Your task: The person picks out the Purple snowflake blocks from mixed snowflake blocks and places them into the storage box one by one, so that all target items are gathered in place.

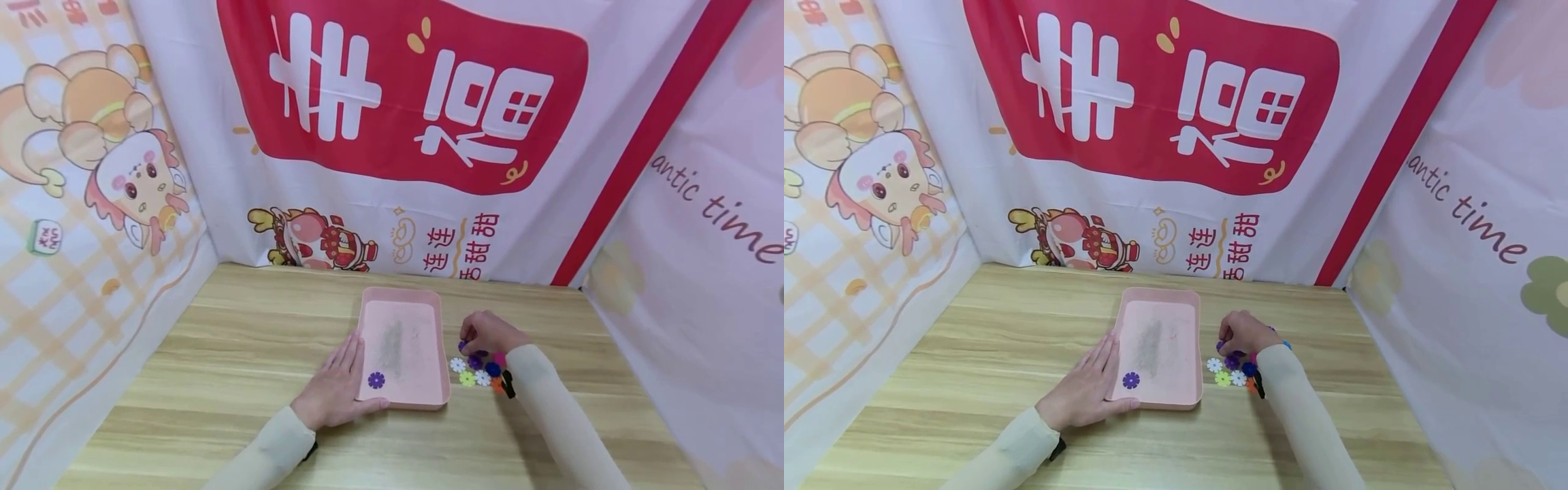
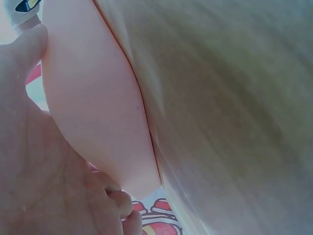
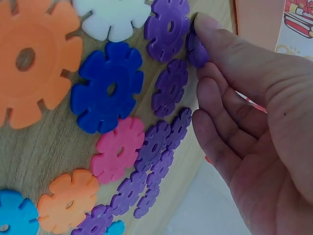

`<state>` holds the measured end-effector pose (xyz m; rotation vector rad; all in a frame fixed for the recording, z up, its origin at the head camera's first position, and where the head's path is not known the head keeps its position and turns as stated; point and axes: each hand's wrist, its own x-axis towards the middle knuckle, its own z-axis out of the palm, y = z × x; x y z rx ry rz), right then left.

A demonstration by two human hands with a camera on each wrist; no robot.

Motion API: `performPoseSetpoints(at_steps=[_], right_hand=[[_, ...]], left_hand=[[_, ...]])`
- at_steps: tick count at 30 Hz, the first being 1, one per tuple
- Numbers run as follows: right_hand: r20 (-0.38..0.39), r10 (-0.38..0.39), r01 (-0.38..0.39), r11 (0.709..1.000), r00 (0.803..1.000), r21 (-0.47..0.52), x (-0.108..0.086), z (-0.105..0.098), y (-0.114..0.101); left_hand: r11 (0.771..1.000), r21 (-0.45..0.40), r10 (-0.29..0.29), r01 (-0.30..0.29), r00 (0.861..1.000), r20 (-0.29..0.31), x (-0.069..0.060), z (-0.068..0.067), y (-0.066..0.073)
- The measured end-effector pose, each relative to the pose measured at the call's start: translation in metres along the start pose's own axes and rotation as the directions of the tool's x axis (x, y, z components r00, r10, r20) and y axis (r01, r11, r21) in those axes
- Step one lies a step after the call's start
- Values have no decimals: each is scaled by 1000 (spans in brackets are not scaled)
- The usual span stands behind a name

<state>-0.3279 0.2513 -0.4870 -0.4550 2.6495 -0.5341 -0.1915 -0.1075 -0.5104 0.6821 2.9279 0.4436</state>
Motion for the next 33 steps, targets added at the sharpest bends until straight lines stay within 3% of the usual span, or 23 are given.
performPoseSetpoints(at_steps=[5,8,16,24,33], right_hand=[[-7,-41,41,999,999,1,2,-1,0],[-10,-78,77,996,997,-37,2,-5,0],[29,-86,90,983,996,-158,-2,-21,-8],[62,-90,101,975,994,-196,-7,-44,-29],[53,-197,204,959,979,-198,-5,-58,-64]], left_hand=[[1000,-2,-5,5,1000,3,0,-1,-1],[1000,-7,-1,1,1000,5,-1,-1,0],[1000,-17,17,-17,1000,-19,-1,0,0],[1000,-9,-1,1,1000,-10,-2,-2,1],[1000,-13,-3,3,1000,-8,-3,-3,1]])
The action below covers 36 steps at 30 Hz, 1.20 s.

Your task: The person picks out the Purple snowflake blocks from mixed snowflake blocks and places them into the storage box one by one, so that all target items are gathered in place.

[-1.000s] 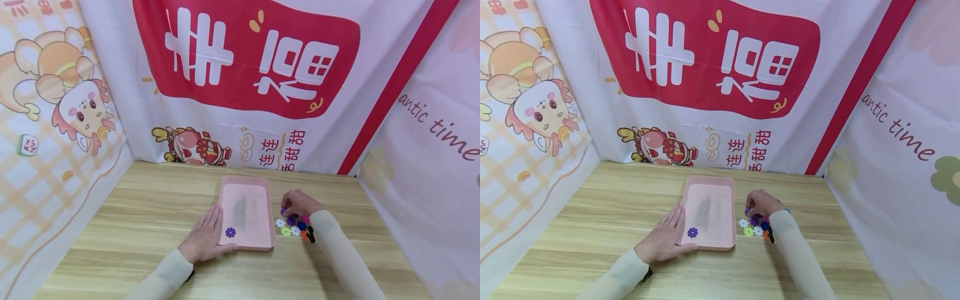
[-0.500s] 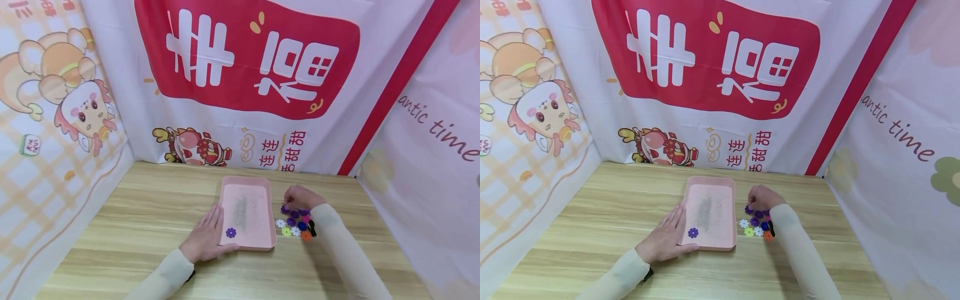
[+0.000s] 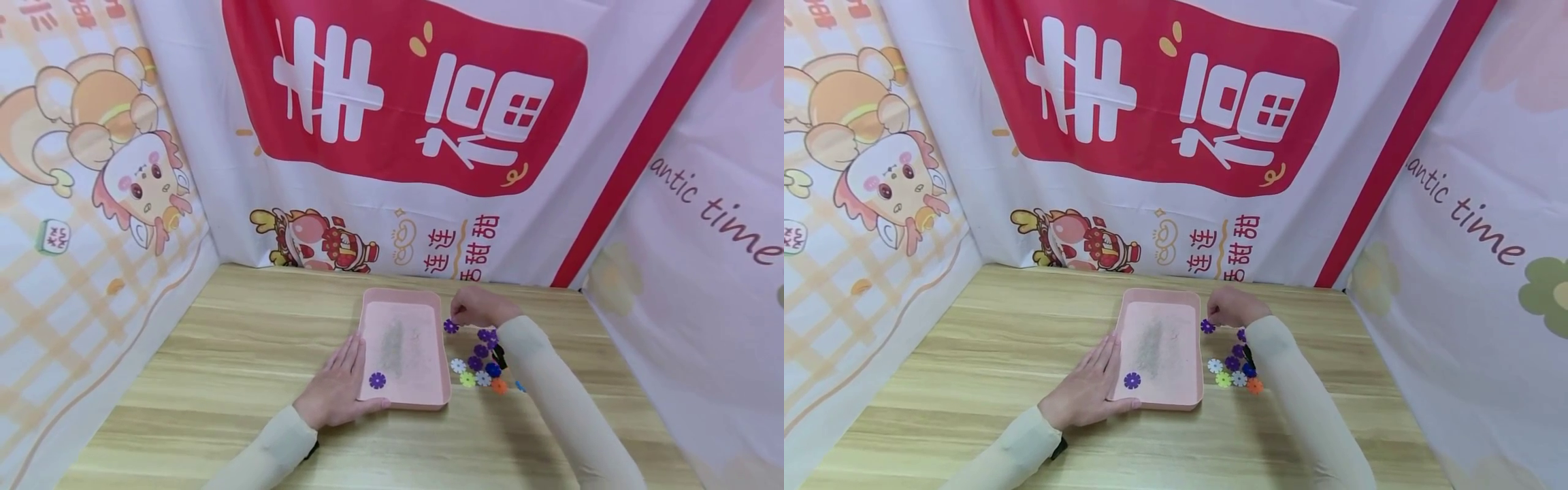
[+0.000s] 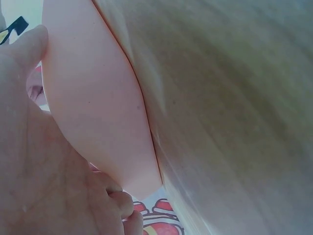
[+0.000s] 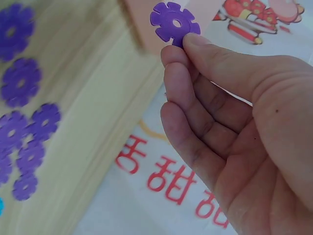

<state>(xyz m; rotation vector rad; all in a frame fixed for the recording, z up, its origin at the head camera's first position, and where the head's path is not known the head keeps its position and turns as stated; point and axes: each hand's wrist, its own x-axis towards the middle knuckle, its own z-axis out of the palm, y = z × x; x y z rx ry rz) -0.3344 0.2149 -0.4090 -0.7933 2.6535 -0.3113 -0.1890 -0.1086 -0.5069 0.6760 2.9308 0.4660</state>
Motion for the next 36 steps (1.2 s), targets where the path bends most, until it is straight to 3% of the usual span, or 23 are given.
performPoseSetpoints(at_steps=[5,13,20,26,29,33,36], right_hand=[[16,10,-10,999,1000,-36,14,-1,-19],[29,-40,41,998,999,-43,38,12,-48],[36,-2,3,1000,999,-8,55,26,-76],[50,-3,12,985,999,-172,69,38,-93],[81,-8,19,991,997,-134,75,45,-97],[114,-13,14,1000,993,-13,80,54,-100],[120,-26,29,999,992,-15,82,60,-101]], left_hand=[[1000,-1,-1,1,1000,1,-1,0,0],[1000,10,-7,6,1000,8,-1,0,0],[1000,17,-3,3,1000,3,-1,0,-1],[1000,13,0,0,1000,7,-1,-2,0],[1000,23,7,-7,1000,7,-1,-3,0],[999,27,21,-21,1000,-7,-2,-2,0],[1000,23,20,-20,1000,-6,-1,-1,0]])
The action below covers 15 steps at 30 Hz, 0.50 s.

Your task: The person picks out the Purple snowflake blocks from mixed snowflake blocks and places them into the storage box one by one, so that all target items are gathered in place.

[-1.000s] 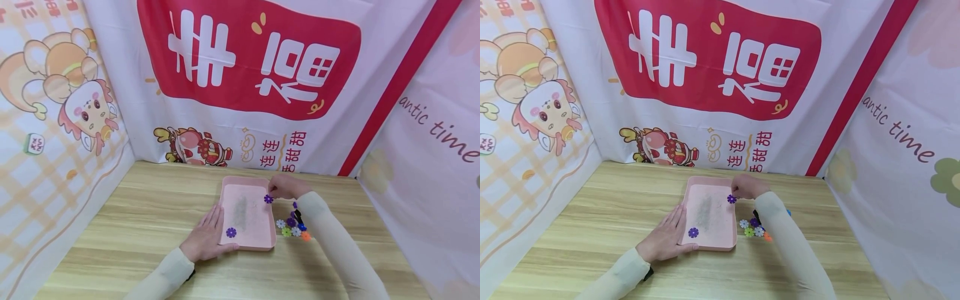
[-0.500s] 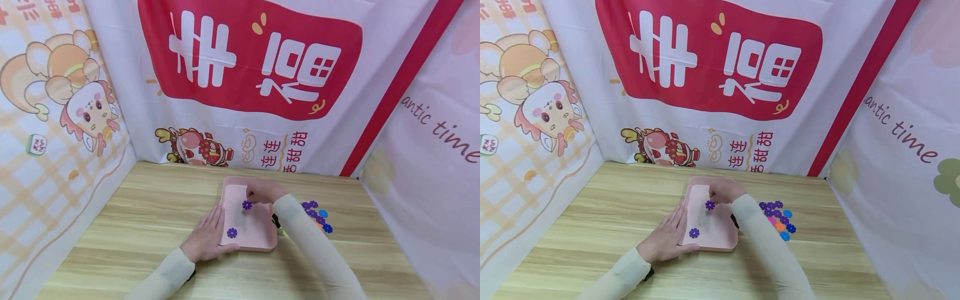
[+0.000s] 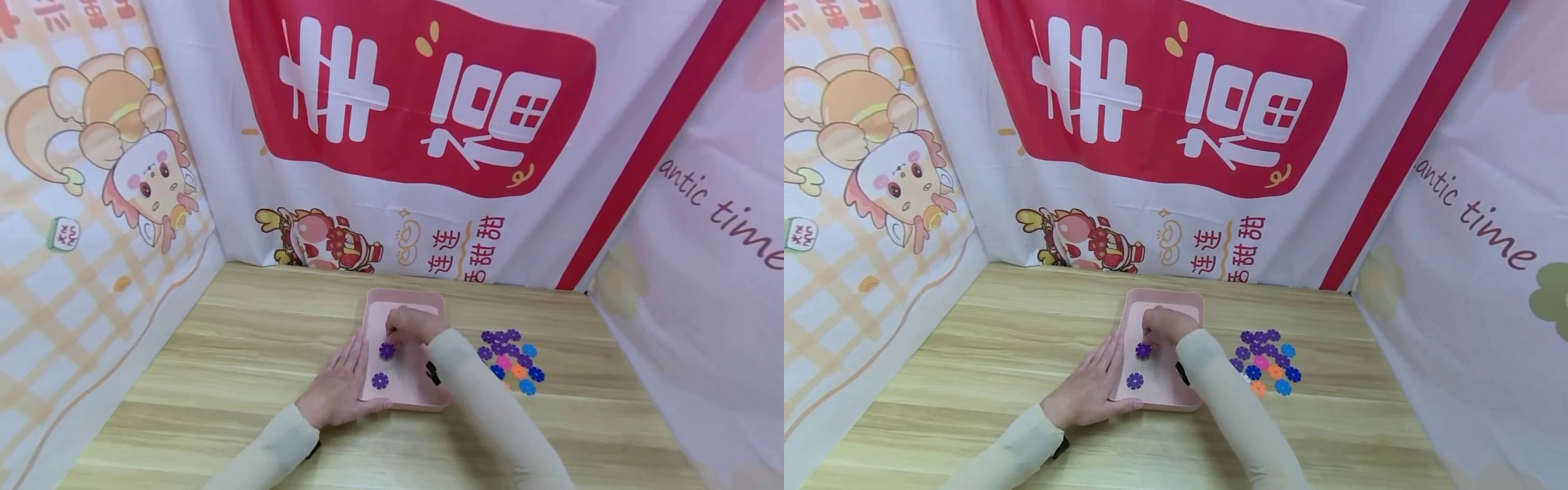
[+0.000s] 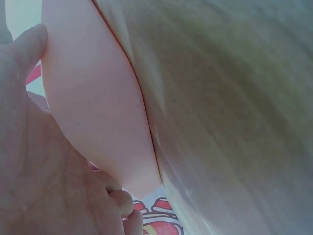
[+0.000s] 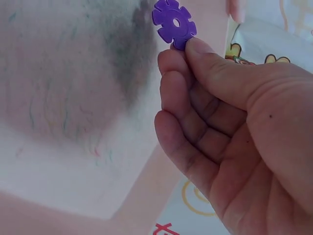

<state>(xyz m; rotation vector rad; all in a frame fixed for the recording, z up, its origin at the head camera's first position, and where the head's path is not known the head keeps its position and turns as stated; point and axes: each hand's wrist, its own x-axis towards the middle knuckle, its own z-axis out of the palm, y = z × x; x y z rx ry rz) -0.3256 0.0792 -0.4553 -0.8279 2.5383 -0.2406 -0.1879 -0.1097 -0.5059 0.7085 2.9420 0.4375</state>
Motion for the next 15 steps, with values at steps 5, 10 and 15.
performPoseSetpoints(at_steps=[5,10,15], right_hand=[[10,-1,1,1000,1000,-29,2,6,-2],[12,-2,2,1000,1000,-17,2,10,-5],[9,-3,3,1000,1000,-8,3,11,-8]], left_hand=[[1000,2,-16,16,1000,16,2,1,1],[1000,-6,-22,22,1000,20,3,1,1],[1000,-8,-19,19,1000,17,2,1,-1]])
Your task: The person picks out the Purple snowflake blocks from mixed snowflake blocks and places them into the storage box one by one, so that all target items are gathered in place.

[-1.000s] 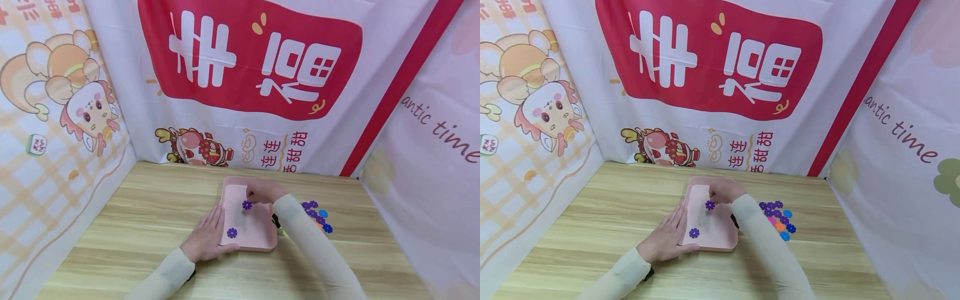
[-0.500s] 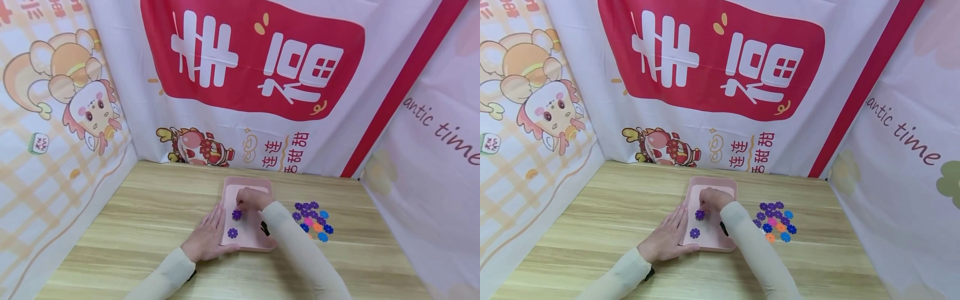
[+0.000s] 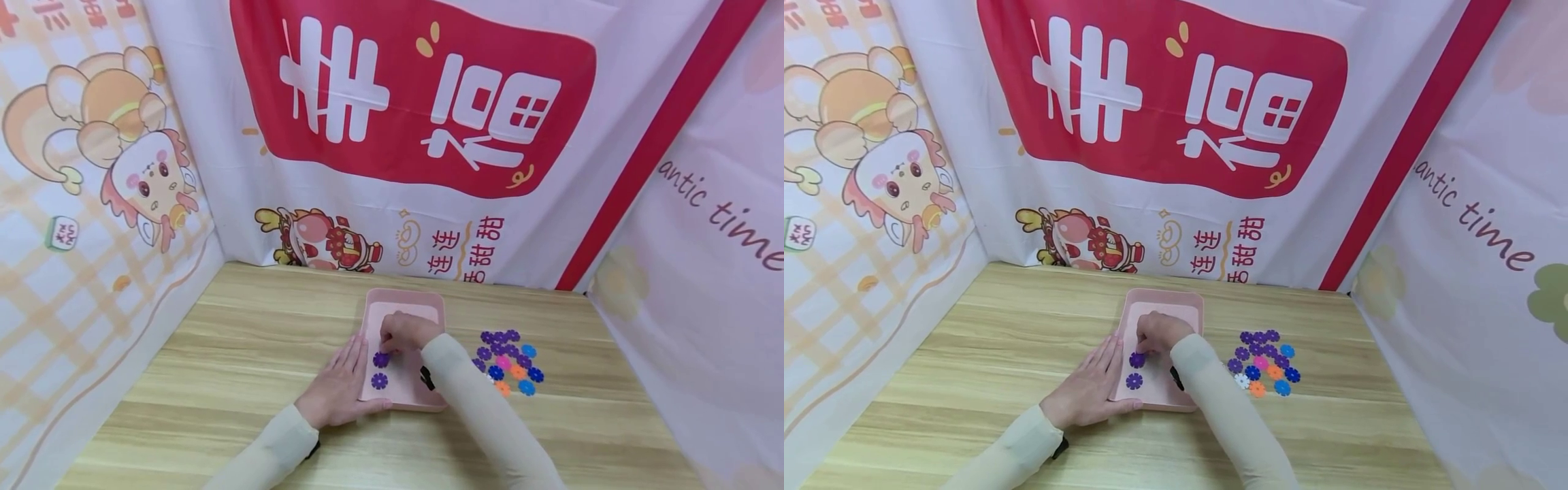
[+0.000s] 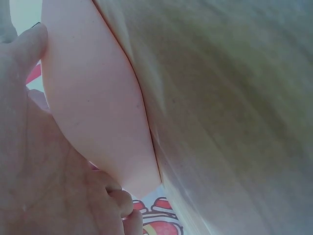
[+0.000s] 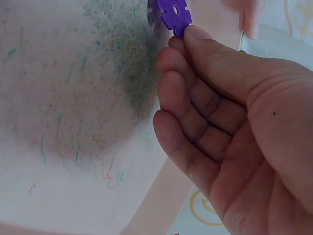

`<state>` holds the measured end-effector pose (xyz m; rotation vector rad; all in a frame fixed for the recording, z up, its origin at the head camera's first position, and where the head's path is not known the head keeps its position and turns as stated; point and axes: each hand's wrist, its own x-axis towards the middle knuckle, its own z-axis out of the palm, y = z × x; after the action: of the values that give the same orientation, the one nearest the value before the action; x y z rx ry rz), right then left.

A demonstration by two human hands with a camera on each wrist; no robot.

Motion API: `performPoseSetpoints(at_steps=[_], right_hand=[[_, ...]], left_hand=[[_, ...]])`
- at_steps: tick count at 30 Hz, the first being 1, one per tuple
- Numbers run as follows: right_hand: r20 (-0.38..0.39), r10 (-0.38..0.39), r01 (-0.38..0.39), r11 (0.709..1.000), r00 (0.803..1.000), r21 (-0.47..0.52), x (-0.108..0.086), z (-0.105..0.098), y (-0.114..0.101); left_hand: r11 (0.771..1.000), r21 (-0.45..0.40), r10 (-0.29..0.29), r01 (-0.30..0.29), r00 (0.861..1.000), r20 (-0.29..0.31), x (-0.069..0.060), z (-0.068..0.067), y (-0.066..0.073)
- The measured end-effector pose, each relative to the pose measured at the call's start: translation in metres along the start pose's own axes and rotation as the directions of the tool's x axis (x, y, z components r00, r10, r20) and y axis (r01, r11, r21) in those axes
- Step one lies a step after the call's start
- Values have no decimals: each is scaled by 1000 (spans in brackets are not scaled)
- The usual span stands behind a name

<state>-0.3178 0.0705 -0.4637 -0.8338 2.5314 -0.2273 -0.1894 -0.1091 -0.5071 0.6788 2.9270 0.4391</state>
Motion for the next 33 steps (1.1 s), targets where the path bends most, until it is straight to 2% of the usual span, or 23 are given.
performPoseSetpoints(at_steps=[8,16,24,29,33], right_hand=[[19,43,-43,999,999,21,4,2,1],[-25,39,-37,997,999,62,-3,-9,10],[-107,6,-5,1000,994,14,-35,-36,33],[-119,7,-7,1000,993,1,-63,-49,54],[-127,16,-19,999,992,-28,-84,-52,72]], left_hand=[[1000,-5,10,-10,1000,-13,-2,0,0],[1000,3,17,-17,1000,-19,-1,0,0],[1000,-1,-4,4,1000,6,1,-3,1],[1000,13,-10,10,1000,15,2,-1,-1],[1000,21,-4,4,1000,17,3,0,-1]])
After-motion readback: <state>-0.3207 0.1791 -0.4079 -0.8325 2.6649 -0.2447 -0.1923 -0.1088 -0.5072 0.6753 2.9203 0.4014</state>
